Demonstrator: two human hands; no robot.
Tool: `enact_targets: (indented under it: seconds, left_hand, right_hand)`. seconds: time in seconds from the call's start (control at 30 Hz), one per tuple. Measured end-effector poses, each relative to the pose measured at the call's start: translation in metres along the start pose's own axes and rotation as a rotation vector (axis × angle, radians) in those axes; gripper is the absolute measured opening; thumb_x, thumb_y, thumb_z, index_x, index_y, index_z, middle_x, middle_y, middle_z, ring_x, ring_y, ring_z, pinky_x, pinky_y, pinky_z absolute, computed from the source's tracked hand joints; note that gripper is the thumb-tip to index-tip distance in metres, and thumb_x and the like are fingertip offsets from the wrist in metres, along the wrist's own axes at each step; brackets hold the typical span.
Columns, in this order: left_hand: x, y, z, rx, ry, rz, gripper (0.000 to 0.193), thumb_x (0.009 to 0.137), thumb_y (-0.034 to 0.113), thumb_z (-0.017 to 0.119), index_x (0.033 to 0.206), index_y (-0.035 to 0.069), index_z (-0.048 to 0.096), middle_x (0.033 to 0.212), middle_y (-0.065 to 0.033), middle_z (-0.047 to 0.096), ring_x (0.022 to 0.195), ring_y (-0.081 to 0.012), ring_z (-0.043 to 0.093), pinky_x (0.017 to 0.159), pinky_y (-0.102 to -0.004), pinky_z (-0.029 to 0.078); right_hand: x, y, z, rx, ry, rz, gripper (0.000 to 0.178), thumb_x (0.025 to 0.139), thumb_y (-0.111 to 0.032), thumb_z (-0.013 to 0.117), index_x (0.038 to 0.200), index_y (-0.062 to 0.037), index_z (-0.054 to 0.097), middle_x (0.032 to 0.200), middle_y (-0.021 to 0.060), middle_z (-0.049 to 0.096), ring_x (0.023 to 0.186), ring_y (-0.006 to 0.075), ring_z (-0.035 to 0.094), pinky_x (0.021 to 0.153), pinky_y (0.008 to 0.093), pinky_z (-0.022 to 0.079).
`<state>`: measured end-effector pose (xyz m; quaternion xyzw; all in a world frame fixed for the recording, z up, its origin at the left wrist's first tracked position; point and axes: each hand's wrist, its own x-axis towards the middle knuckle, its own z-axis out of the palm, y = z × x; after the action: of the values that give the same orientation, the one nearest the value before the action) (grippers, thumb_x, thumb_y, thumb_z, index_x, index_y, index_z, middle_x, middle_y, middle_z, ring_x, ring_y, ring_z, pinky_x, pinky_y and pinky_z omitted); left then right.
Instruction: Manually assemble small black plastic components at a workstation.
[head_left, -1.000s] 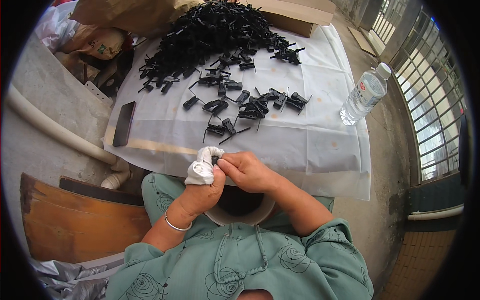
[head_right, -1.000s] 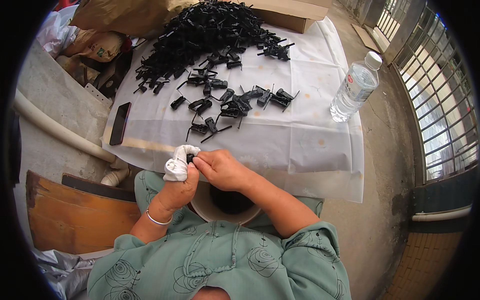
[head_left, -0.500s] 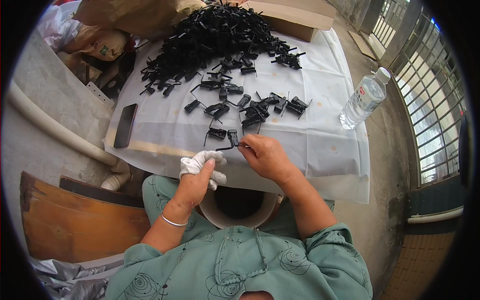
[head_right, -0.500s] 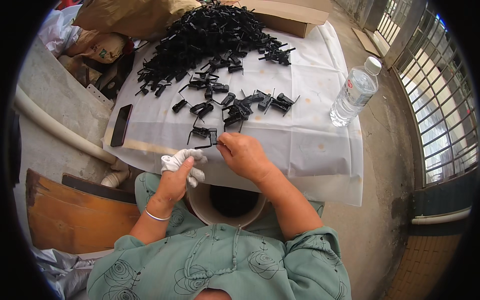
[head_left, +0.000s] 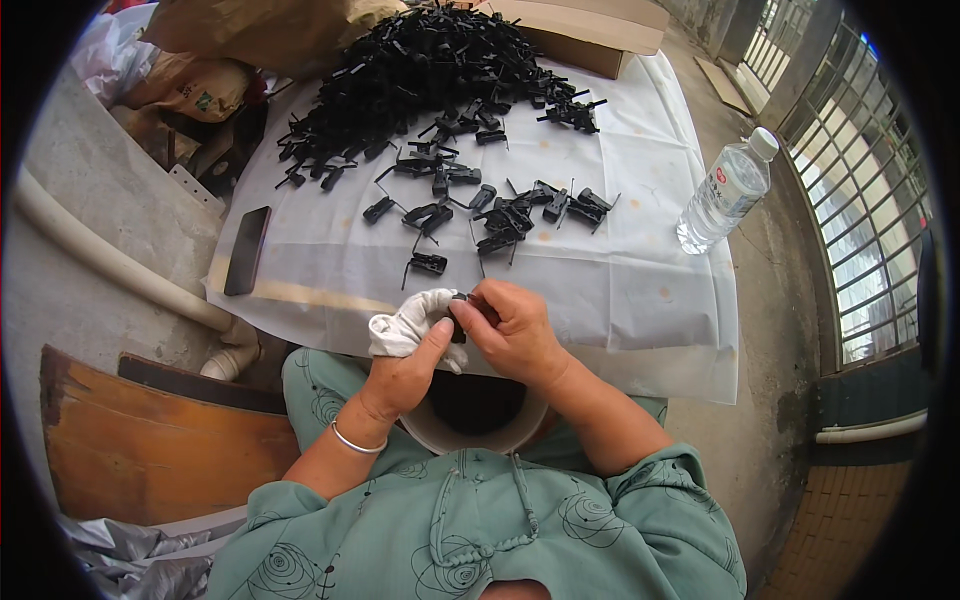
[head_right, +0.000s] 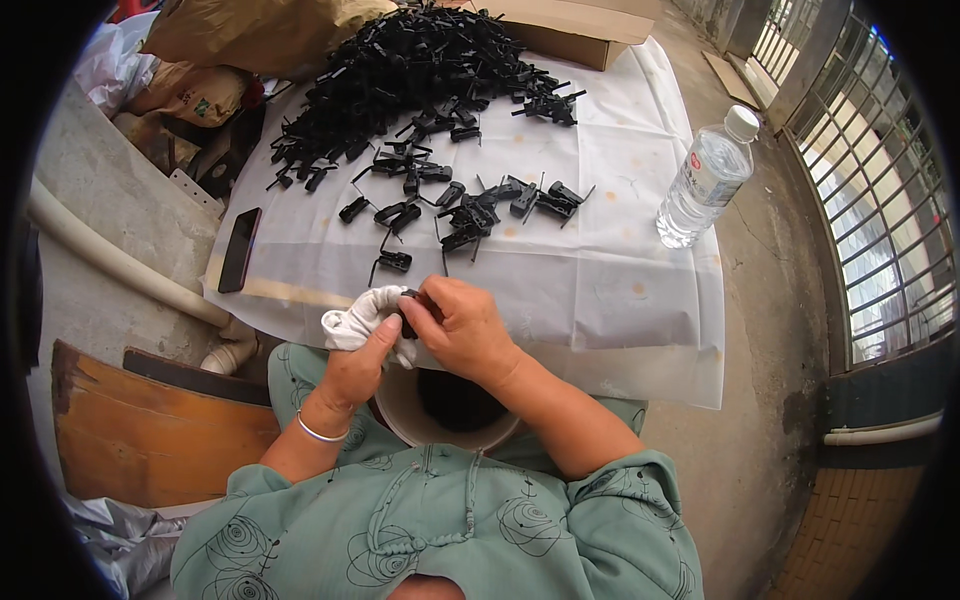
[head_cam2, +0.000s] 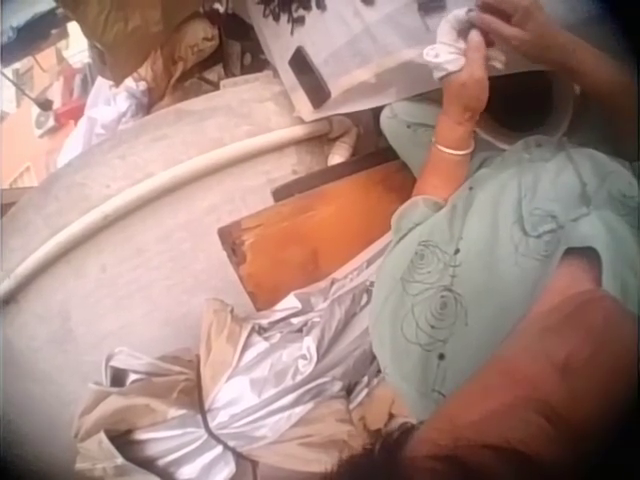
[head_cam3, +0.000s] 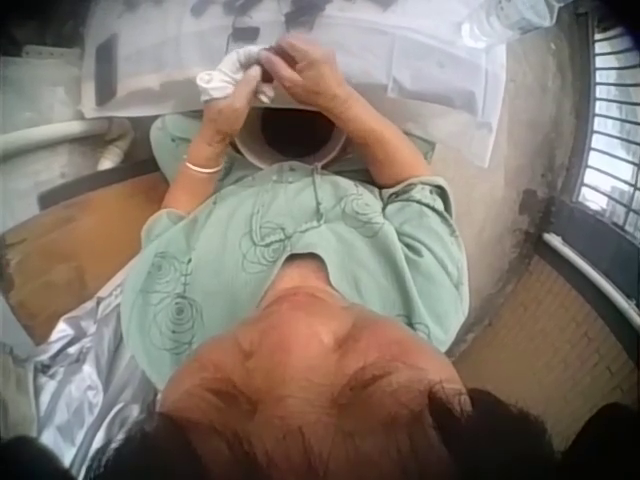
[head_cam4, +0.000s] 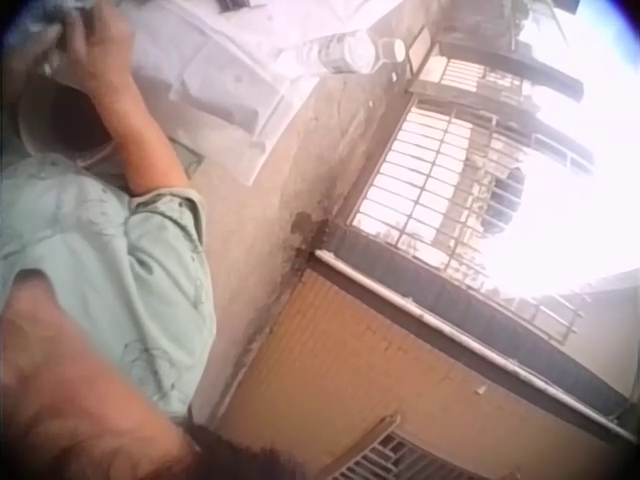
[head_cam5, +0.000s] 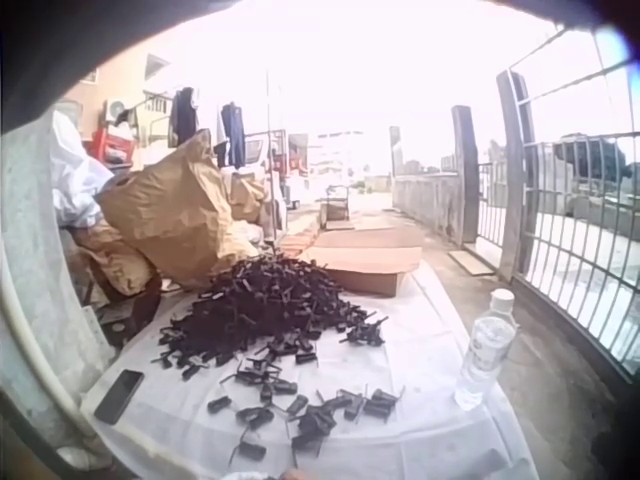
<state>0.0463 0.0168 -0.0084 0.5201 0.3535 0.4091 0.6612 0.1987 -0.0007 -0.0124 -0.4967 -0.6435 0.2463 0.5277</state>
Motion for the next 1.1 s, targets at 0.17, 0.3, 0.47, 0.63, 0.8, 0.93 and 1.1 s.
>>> enact_targets:
  seconds: [0.17, 0.3, 0.47, 0.63, 0.8, 0.93, 1.1]
  left_hand:
    - [0.0, -0.003, -0.005, 0.096, -0.031, 0.084, 0.025, 0.085, 0.001, 0.054, 0.109, 0.0, 0.051, 0.09, -0.005, 0.058, 0.066, -0.007, 0.055, 0.055, -0.0206, 0.047]
    - [-0.003, 0.006, -0.003, 0.352, 0.018, 0.125, 0.023, 0.083, -0.001, 0.054, 0.106, -0.001, 0.054, 0.09, -0.0054, 0.058, 0.069, -0.0081, 0.056, 0.059, -0.0212, 0.047]
    - [-0.002, 0.004, -0.005, 0.823, 0.073, 0.542, 0.024, 0.081, -0.001, 0.056, 0.105, -0.001, 0.055, 0.09, -0.0064, 0.059, 0.082, -0.0095, 0.056, 0.072, -0.0243, 0.047]
    - [-0.002, 0.002, -0.004, 0.411, 0.036, 0.286, 0.024, 0.083, 0.002, 0.057, 0.106, 0.002, 0.05, 0.088, -0.0043, 0.056, 0.074, -0.009, 0.052, 0.066, -0.0221, 0.045]
    - [-0.001, 0.01, -0.015, 0.031, -0.017, 0.071, 0.023, 0.09, 0.008, 0.048, 0.112, 0.007, 0.042, 0.087, -0.0027, 0.055, 0.058, -0.0058, 0.043, 0.052, -0.0186, 0.038]
    - [0.001, 0.018, -0.009, 0.172, 0.02, 0.054, 0.028, 0.091, 0.005, 0.043, 0.118, 0.006, 0.038, 0.082, -0.0016, 0.052, 0.057, -0.0052, 0.042, 0.05, -0.0191, 0.037]
    - [-0.005, 0.019, -0.015, -0.113, -0.268, -0.188, 0.031, 0.088, 0.005, 0.038, 0.119, 0.005, 0.038, 0.076, 0.0, 0.045, 0.055, -0.0046, 0.039, 0.048, -0.0189, 0.035]
  right_hand:
    - [0.006, 0.001, -0.012, 0.165, -0.231, 0.146, 0.021, 0.086, -0.016, 0.056, 0.074, 0.0005, 0.052, 0.061, 0.0121, 0.05, 0.053, 0.0223, 0.045, 0.051, 0.0322, 0.039]
    - [0.002, 0.002, -0.004, 0.007, -0.303, -0.038, 0.025, 0.092, -0.019, 0.048, 0.076, 0.0005, 0.054, 0.061, 0.0108, 0.05, 0.055, 0.0163, 0.044, 0.053, 0.0313, 0.04]
    - [-0.006, 0.009, 0.012, 0.114, -0.278, 0.184, 0.024, 0.092, -0.019, 0.048, 0.078, 0.0001, 0.055, 0.065, 0.0116, 0.053, 0.058, 0.0167, 0.049, 0.055, 0.0306, 0.041]
    - [0.002, 0.002, -0.001, 0.356, -0.311, 0.178, 0.022, 0.091, -0.019, 0.049, 0.082, -0.0002, 0.057, 0.067, 0.0116, 0.054, 0.058, 0.0177, 0.05, 0.056, 0.0289, 0.043]
    - [0.005, 0.004, -0.015, -0.123, -0.459, 0.023, 0.013, 0.082, -0.015, 0.061, 0.087, -0.0029, 0.061, 0.068, 0.0113, 0.057, 0.059, 0.02, 0.053, 0.055, 0.0291, 0.043]
    - [0.007, 0.011, -0.015, -0.059, -0.24, -0.197, 0.013, 0.075, -0.01, 0.066, 0.086, -0.0039, 0.062, 0.069, 0.01, 0.058, 0.058, 0.0203, 0.054, 0.054, 0.0292, 0.043]
    - [0.004, -0.003, -0.011, 0.136, -0.287, 0.11, 0.014, 0.077, -0.009, 0.067, 0.084, -0.0027, 0.056, 0.066, 0.0079, 0.056, 0.051, 0.0211, 0.049, 0.048, 0.0296, 0.04]
